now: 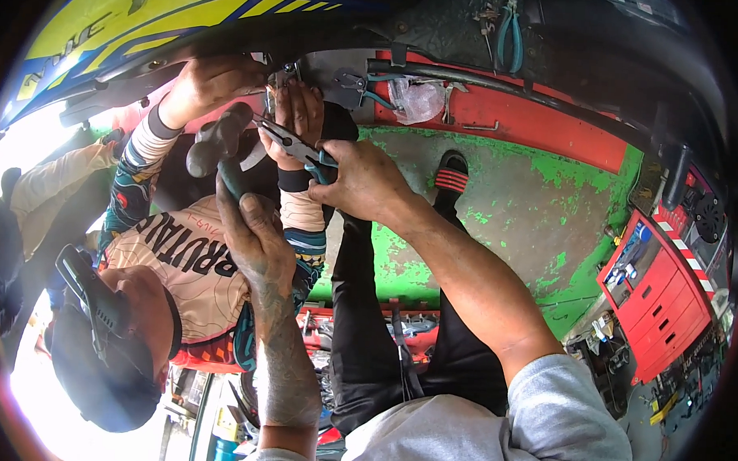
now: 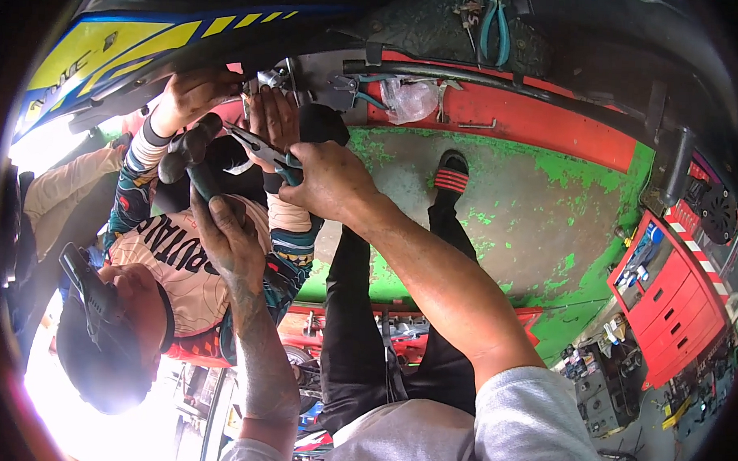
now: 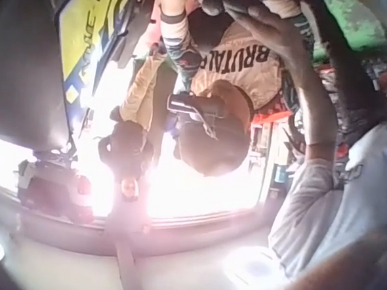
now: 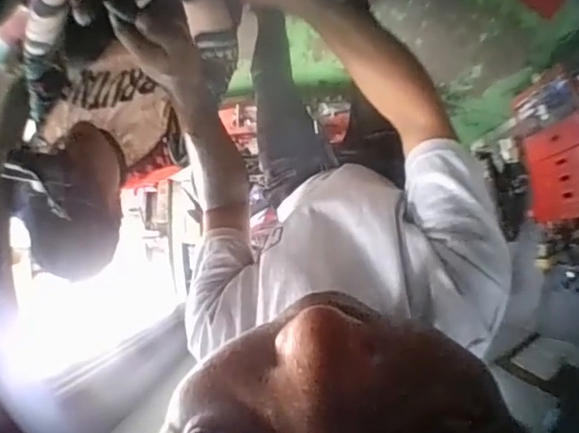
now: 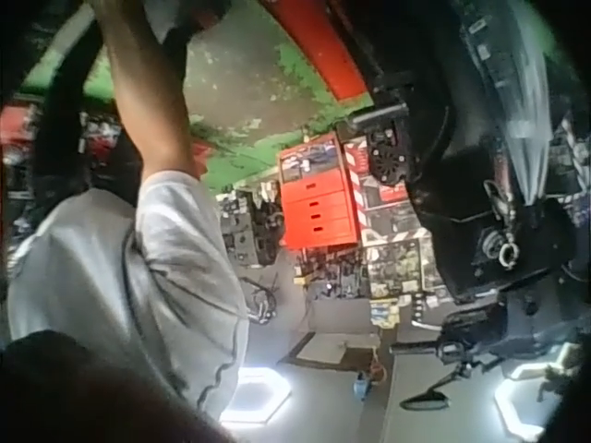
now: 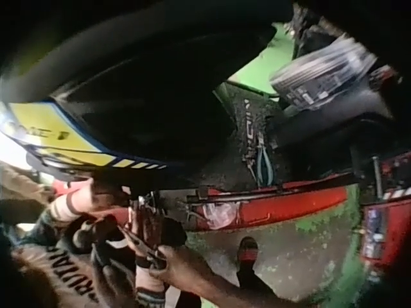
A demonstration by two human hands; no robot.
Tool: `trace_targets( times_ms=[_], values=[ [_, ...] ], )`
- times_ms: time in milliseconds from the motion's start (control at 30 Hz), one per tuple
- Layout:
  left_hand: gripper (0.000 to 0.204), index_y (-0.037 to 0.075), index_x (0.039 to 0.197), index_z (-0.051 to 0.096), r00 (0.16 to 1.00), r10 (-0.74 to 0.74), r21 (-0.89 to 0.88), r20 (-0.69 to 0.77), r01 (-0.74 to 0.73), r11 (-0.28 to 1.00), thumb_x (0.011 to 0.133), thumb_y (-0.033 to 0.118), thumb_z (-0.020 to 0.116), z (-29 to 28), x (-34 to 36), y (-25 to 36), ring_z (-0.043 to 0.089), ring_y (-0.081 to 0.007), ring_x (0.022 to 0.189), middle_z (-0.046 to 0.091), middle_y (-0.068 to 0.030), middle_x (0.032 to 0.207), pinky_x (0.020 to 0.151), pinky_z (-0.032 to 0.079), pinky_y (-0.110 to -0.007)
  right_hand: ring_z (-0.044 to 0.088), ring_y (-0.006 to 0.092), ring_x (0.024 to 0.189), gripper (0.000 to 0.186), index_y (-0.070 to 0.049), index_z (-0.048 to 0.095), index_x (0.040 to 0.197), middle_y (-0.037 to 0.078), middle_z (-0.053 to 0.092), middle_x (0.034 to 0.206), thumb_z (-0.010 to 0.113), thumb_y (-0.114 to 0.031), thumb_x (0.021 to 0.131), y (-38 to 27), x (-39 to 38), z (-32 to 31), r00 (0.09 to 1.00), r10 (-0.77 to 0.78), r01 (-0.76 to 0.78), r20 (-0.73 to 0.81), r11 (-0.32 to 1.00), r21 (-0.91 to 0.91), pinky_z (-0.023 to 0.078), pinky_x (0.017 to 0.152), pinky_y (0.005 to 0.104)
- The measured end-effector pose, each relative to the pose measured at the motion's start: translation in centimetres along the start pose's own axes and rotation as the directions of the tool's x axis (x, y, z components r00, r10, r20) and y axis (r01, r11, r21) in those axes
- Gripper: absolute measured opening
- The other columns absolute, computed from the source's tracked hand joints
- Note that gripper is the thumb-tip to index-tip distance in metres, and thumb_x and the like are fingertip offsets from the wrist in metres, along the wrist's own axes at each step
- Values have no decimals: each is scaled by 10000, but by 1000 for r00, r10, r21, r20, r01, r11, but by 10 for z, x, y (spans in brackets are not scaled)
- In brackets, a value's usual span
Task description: Repairing and maintaining motorcycle components in a service bay.
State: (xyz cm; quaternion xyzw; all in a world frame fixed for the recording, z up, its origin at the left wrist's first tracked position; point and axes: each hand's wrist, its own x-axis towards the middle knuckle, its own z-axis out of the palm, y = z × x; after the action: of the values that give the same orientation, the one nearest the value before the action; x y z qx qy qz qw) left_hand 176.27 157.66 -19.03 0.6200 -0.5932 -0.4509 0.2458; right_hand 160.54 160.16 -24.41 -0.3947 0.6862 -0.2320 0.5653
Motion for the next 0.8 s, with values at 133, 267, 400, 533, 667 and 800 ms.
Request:
trace_targets(
  times_ms=[133,267,400,533,667,800],
  values=[
    [499,23,1480,284,998,-58,4,-24,58,998,1055,268,376,1,-4,-3,389,-25,599,447,38,743,499,282,-177,688,360,772,392,-6,667,944,223,680,795,746,-277,673,7,4,-2,988,-84,83,-132,996,-16,547,754,437],
    [455,18,1423,357,1000,8,-77,-17,-9,997,1048,272,406,6,5,-7,386,-19,589,451,43,734,489,276,-177,670,351,742,425,-20,656,964,192,665,775,745,-322,679,-1,14,-11,988,-102,98,-118,994,-40,531,701,429],
    [235,61,1092,486,988,-151,-282,39,156,947,1006,274,532,11,9,-1,405,-19,515,464,27,714,425,301,-163,657,333,693,395,-15,653,957,180,656,745,745,-293,691,3,5,-9,983,-137,138,-122,990,6,519,655,415],
    [211,68,1049,480,976,-215,-336,7,205,919,959,200,618,13,5,19,469,-29,499,610,-40,793,415,339,-161,595,234,573,341,-10,646,949,131,616,665,757,-239,721,8,-35,-7,996,-92,93,-22,992,83,483,581,361],
    [281,50,1080,450,977,-210,-433,43,208,877,907,94,667,15,-5,20,482,-31,538,669,-116,986,422,335,-167,536,172,539,314,-11,644,951,102,578,626,763,-208,737,22,-79,-9,996,-57,41,69,976,215,453,545,335],
    [316,61,1078,418,962,-243,-463,128,274,843,882,27,664,17,-28,31,533,-61,574,674,-165,1027,410,362,-165,520,168,504,285,-5,628,897,115,583,622,767,-197,740,18,-115,-22,997,-26,21,71,998,65,430,523,336]
  ],
)
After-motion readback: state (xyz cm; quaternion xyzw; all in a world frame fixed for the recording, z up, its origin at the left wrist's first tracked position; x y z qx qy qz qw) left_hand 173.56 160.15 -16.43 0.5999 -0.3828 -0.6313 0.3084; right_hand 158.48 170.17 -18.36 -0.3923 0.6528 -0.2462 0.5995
